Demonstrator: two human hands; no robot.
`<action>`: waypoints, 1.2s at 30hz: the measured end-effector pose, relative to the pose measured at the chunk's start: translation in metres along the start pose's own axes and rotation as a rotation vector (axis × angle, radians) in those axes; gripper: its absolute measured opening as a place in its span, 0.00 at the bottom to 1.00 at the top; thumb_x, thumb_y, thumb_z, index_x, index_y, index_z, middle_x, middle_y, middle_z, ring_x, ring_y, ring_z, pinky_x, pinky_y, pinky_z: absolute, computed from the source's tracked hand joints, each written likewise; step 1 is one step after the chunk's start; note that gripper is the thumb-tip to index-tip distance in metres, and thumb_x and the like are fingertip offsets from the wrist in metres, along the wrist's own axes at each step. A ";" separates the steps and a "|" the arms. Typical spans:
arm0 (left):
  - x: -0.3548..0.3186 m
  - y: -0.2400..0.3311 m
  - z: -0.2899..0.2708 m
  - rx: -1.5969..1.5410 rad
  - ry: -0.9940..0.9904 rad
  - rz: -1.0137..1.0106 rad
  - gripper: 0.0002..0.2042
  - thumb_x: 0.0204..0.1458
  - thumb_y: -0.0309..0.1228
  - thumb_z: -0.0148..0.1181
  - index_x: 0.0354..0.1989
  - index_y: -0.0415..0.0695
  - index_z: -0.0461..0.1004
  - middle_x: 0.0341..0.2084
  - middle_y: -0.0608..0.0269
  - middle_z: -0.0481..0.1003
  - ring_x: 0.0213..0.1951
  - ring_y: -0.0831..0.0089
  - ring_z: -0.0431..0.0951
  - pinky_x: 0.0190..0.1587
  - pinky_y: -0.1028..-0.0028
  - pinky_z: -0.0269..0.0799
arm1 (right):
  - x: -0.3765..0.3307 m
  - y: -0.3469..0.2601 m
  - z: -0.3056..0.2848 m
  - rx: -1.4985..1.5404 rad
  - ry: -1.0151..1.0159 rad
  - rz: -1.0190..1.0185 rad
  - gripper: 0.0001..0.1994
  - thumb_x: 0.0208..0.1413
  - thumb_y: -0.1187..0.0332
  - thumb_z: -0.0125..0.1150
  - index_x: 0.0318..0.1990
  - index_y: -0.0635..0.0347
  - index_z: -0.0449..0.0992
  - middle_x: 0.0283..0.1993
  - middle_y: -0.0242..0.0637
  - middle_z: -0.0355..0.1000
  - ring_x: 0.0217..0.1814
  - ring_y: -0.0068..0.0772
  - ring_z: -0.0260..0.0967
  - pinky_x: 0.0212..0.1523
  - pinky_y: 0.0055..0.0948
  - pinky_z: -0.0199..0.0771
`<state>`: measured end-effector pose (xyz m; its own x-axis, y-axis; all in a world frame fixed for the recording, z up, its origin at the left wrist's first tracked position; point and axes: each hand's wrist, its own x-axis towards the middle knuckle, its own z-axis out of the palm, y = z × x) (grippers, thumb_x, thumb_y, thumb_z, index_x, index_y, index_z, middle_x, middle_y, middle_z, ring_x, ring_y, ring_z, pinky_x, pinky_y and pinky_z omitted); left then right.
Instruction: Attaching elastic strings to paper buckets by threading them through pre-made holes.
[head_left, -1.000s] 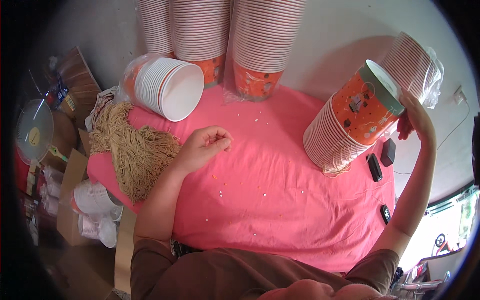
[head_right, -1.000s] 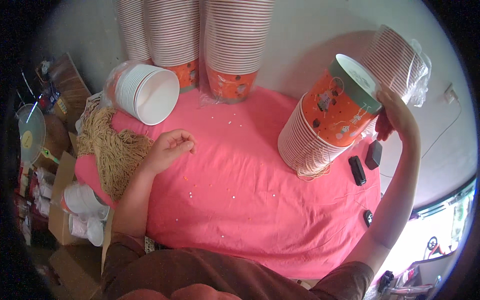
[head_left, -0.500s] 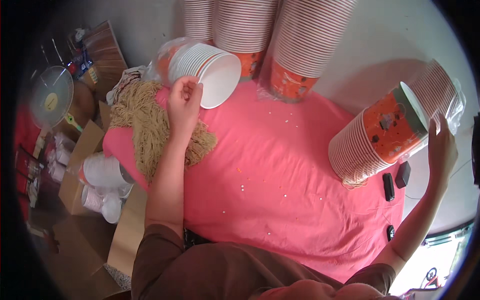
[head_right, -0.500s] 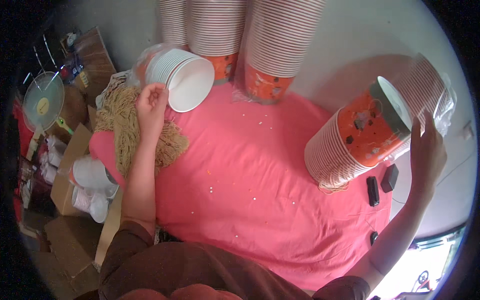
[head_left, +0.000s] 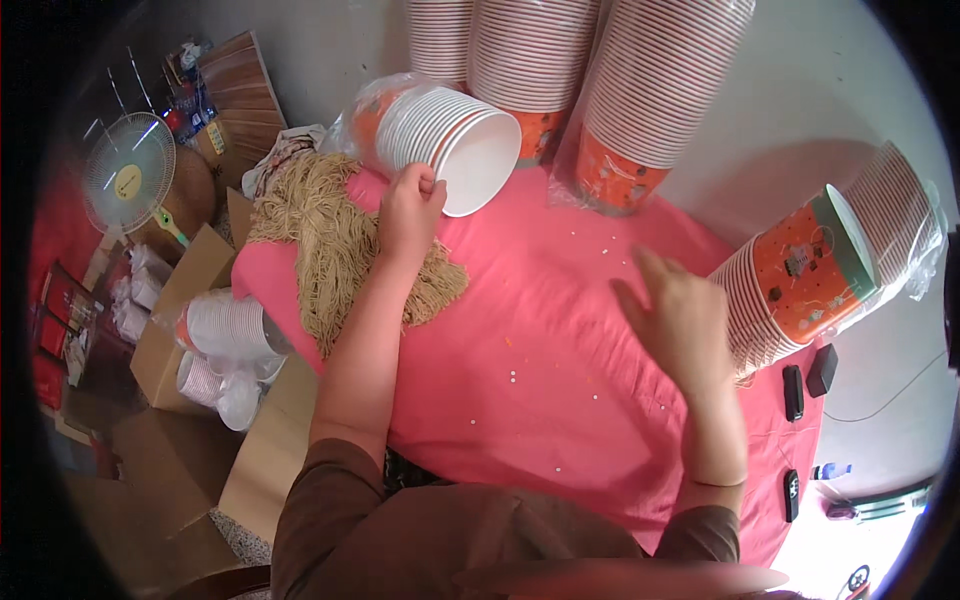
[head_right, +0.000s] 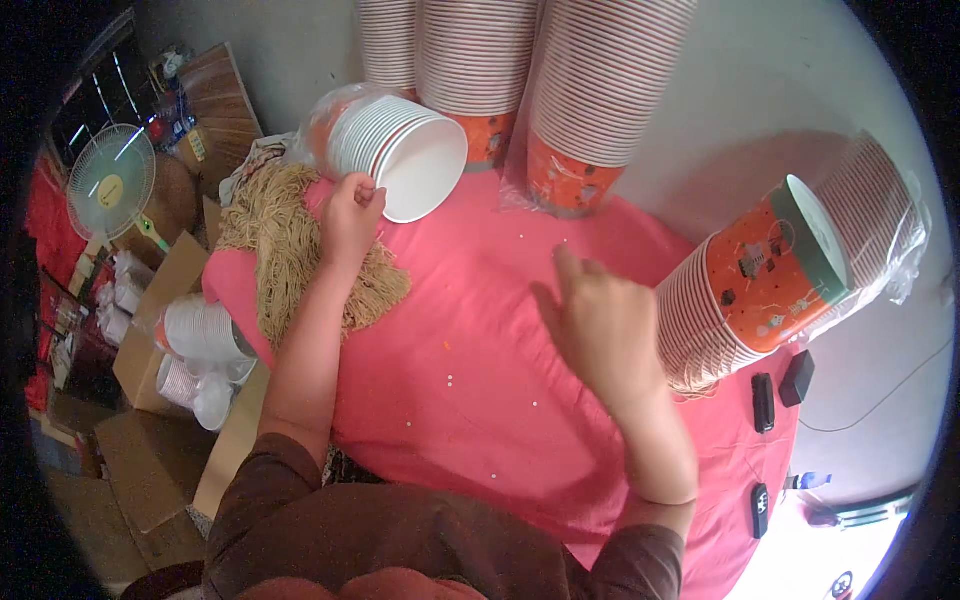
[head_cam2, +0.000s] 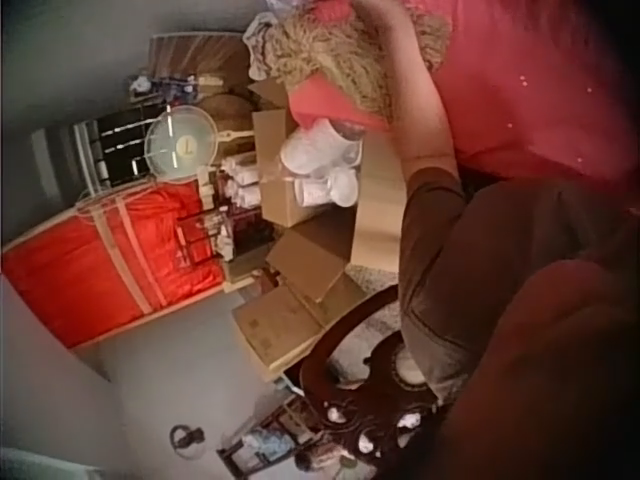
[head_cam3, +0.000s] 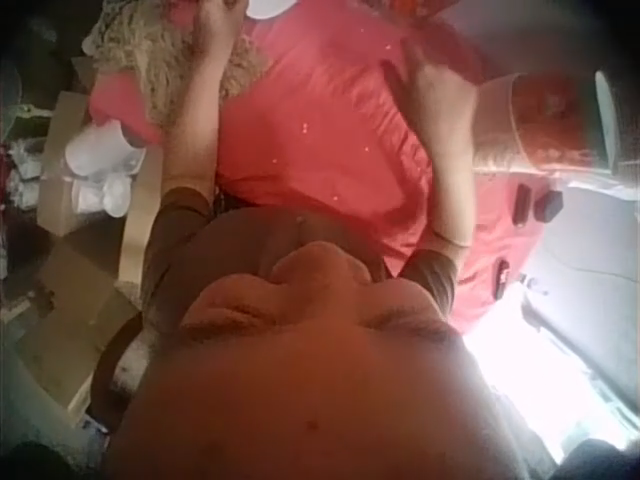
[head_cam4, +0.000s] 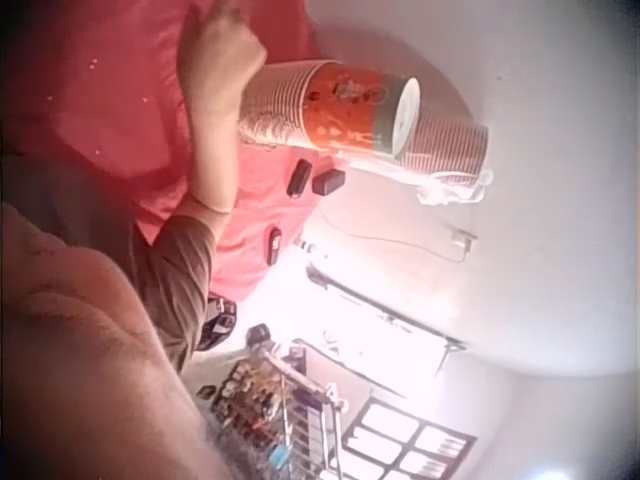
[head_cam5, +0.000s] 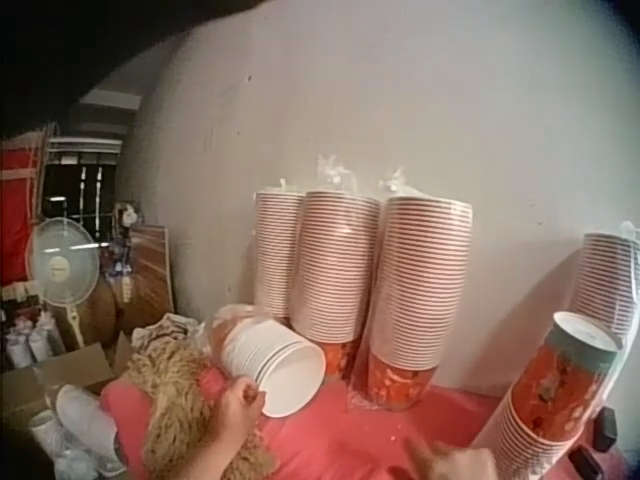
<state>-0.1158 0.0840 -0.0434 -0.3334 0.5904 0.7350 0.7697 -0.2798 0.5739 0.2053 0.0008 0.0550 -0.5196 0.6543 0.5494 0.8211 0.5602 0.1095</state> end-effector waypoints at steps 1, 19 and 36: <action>-0.001 0.000 -0.001 0.006 0.002 -0.002 0.07 0.48 0.24 0.65 0.32 0.38 0.72 0.23 0.53 0.75 0.27 0.56 0.77 0.31 0.62 0.72 | -0.001 -0.009 0.008 0.022 -0.040 -0.014 0.15 0.54 0.56 0.65 0.37 0.57 0.72 0.25 0.39 0.73 0.24 0.42 0.75 0.21 0.38 0.74; -0.005 0.037 -0.012 0.445 -0.134 0.018 0.07 0.46 0.24 0.59 0.34 0.37 0.70 0.30 0.43 0.76 0.30 0.45 0.79 0.31 0.53 0.77 | -0.023 -0.029 0.064 0.214 -0.321 -0.158 0.12 0.54 0.60 0.63 0.35 0.57 0.71 0.25 0.39 0.72 0.26 0.45 0.75 0.24 0.41 0.73; -0.027 0.082 -0.014 -0.033 -0.226 0.022 0.30 0.45 0.20 0.57 0.63 0.42 0.67 0.41 0.46 0.77 0.29 0.61 0.80 0.32 0.64 0.76 | -0.015 -0.019 0.073 0.268 -0.128 -0.145 0.17 0.50 0.62 0.66 0.45 0.59 0.71 0.34 0.39 0.71 0.33 0.40 0.76 0.30 0.36 0.78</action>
<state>-0.0509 0.0349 -0.0109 -0.1841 0.7373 0.6500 0.7559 -0.3165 0.5731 0.1808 0.0174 -0.0156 -0.6661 0.6067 0.4338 0.6537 0.7549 -0.0521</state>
